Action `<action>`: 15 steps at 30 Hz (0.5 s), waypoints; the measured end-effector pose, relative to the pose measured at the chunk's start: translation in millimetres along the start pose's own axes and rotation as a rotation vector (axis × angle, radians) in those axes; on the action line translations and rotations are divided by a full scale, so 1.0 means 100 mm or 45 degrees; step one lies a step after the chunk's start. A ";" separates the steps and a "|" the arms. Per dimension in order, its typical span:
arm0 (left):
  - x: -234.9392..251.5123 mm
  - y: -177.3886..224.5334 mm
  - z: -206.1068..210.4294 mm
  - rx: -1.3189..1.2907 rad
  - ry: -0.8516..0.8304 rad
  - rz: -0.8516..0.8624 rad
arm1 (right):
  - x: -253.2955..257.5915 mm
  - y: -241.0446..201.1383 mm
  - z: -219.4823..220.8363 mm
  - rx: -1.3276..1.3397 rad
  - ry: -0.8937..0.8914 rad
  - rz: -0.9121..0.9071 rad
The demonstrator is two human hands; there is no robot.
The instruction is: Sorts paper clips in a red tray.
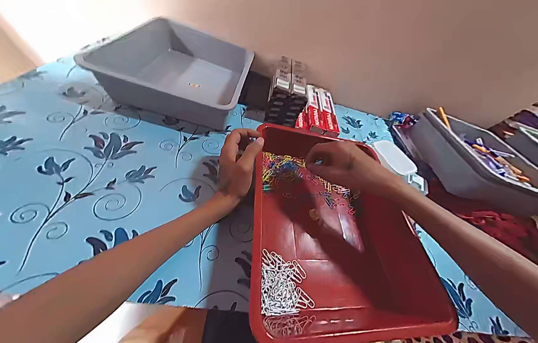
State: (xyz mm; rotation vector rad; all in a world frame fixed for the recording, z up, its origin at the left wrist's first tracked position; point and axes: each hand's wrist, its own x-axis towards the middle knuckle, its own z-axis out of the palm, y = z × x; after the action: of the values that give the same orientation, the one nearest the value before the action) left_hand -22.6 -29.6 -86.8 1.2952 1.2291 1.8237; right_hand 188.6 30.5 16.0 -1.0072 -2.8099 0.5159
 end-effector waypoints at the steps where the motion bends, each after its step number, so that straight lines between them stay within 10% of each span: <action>1: -0.01 0.00 -0.01 0.000 -0.001 -0.003 | -0.06 -0.08 0.03 0.070 -0.032 -0.009; 7: 0.02 -0.02 -0.01 -0.033 -0.018 0.017 | -0.47 -0.34 0.16 0.125 -0.198 -0.191; 15: 0.03 0.18 -0.14 0.392 -0.022 0.264 | -0.46 0.37 -0.14 -0.420 -0.118 0.291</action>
State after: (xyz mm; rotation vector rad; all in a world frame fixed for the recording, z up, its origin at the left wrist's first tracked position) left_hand -35.6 -39.5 -71.0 1.6572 1.4553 1.8071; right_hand 249.4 31.5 16.6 -1.4111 -2.9414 0.1189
